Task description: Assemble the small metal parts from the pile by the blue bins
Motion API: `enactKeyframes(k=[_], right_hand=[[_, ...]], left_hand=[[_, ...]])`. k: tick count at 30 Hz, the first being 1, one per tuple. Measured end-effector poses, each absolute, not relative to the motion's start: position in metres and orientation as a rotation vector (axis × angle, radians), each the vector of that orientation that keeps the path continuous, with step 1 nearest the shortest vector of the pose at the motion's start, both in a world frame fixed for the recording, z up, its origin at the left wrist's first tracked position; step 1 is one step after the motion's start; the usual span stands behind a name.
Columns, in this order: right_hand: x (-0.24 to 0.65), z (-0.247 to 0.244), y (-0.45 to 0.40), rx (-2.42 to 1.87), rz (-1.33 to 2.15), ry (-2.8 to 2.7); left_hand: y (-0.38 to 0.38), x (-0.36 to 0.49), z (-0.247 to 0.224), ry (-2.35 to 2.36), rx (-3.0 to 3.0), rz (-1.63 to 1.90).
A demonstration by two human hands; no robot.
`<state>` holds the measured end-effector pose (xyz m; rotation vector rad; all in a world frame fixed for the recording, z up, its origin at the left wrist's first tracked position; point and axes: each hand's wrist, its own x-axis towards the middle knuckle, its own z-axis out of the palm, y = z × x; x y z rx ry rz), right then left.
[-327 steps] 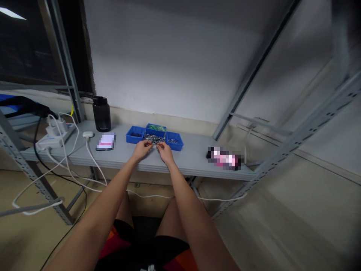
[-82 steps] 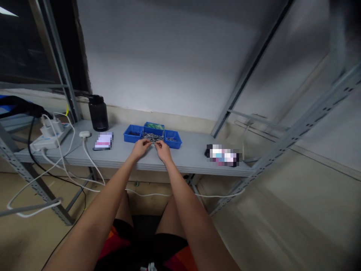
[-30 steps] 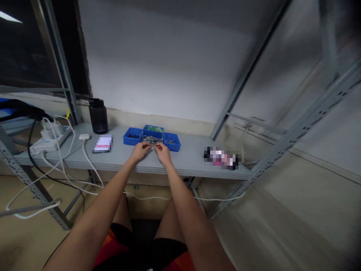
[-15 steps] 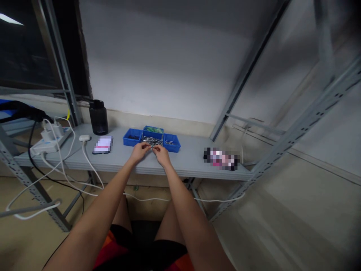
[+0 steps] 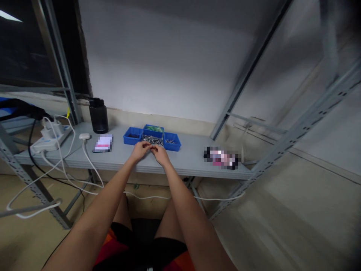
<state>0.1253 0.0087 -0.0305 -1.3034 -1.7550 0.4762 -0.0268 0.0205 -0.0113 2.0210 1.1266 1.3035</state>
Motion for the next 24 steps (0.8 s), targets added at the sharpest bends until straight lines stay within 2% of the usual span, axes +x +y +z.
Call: enactKeyframes(k=[17,24], right_hand=[[0.1292,-0.0334,0.0163,-1.166,0.612,-1.490],[0.1278,-0.0327,0.0148,-1.212,0.576,-1.552]], left_hand=[[0.0268,-0.0276,-0.0184,1.134,2.069,1.154],[0.0239,-0.0290,-0.0129,1.181,1.996,1.283]])
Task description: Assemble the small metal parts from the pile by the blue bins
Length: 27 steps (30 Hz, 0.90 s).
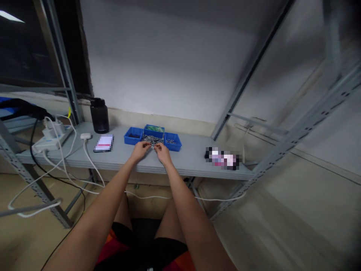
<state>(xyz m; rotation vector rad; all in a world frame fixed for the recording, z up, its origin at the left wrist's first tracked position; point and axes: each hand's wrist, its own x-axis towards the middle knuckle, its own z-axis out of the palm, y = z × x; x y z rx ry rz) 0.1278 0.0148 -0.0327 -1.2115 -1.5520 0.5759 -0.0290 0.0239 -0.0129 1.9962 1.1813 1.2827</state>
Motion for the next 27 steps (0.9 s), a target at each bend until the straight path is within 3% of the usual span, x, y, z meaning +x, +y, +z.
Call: enactKeyframes(k=[12,27], right_hand=[[0.1271,-0.0347,0.0121,-1.277,0.465,-1.827],[0.1288,-0.0306,0.0114,-1.217,0.533,-1.634]], left_hand=[[0.0194,-0.0258,-0.0088,1.026,1.995,1.304],[0.0269,-0.0273,-0.0168,1.154,1.926,1.373]])
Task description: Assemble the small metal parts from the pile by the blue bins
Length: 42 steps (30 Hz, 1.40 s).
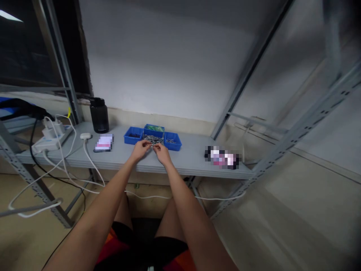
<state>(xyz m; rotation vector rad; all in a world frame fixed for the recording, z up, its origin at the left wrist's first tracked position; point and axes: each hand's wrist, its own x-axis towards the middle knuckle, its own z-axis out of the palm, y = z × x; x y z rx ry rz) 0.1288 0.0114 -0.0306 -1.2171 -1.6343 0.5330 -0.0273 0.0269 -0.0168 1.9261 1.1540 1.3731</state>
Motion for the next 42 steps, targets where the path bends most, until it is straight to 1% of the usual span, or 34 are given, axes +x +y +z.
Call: enactKeyframes(k=[4,11,13,18,22,26,31,37,42], right_hand=[[0.129,-0.032,0.015,-1.189,0.595,-1.496],[0.129,-0.034,0.017,-1.114,0.631,-1.484],[0.129,-0.034,0.017,-1.120,0.624,-1.479],[0.129,-0.033,0.016,-1.177,0.631,-1.499],[0.128,-0.032,0.013,-1.202,0.608,-1.628],[0.127,-0.031,0.009,-1.247,0.557,-1.751],[0.128,-0.032,0.009,-1.259,0.533,-1.772],[0.128,-0.034,0.013,-1.241,0.572,-1.608],[0.127,-0.032,0.014,-1.187,0.645,-1.504]], left_hand=[[0.027,-0.027,-0.018,1.141,1.991,1.276],[0.024,-0.026,-0.016,1.081,2.118,1.062],[0.024,-0.026,-0.017,1.085,2.110,1.088],[0.026,-0.027,-0.017,1.118,1.997,1.289],[0.023,-0.027,-0.013,1.110,1.939,1.386],[0.018,-0.026,-0.010,1.050,1.957,1.336],[0.018,-0.026,-0.011,1.027,1.952,1.325],[0.022,-0.027,-0.014,1.141,1.957,1.350],[0.023,-0.026,-0.016,1.142,2.015,1.242]])
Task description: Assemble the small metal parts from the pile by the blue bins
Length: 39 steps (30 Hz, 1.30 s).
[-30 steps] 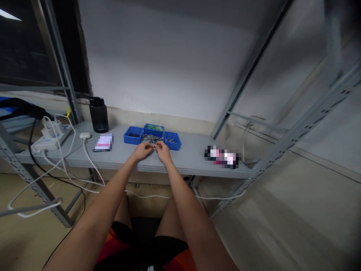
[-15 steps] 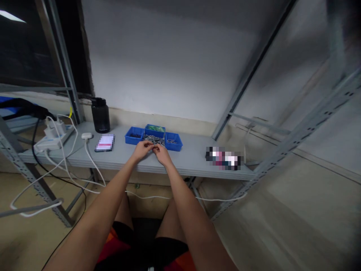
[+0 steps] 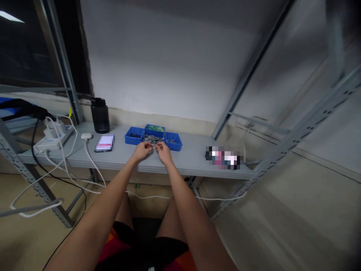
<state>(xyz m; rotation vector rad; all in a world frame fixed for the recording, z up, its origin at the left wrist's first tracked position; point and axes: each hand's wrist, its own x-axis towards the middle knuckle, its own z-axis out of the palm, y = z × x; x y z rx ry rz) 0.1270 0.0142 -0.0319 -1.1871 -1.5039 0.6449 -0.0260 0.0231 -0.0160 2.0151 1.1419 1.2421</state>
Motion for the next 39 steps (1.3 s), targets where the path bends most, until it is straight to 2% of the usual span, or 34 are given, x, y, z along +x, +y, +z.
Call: enactKeyframes(k=[18,26,31,34,39], right_hand=[[0.127,-0.028,0.008,-1.239,0.486,-1.691],[0.127,-0.031,0.011,-1.280,0.399,-1.821],[0.125,-0.036,0.017,-1.402,0.378,-1.792],[0.122,-0.037,0.020,-1.502,0.314,-1.804],[0.122,-0.028,0.025,-1.568,0.254,-1.828]], left_hand=[[0.023,-0.026,-0.014,1.152,1.942,1.365],[0.010,-0.022,-0.007,1.077,1.991,1.304],[0.015,-0.032,0.009,1.206,2.033,1.547],[0.034,-0.053,0.027,1.470,2.002,1.702],[0.052,-0.077,0.041,1.839,2.072,1.553]])
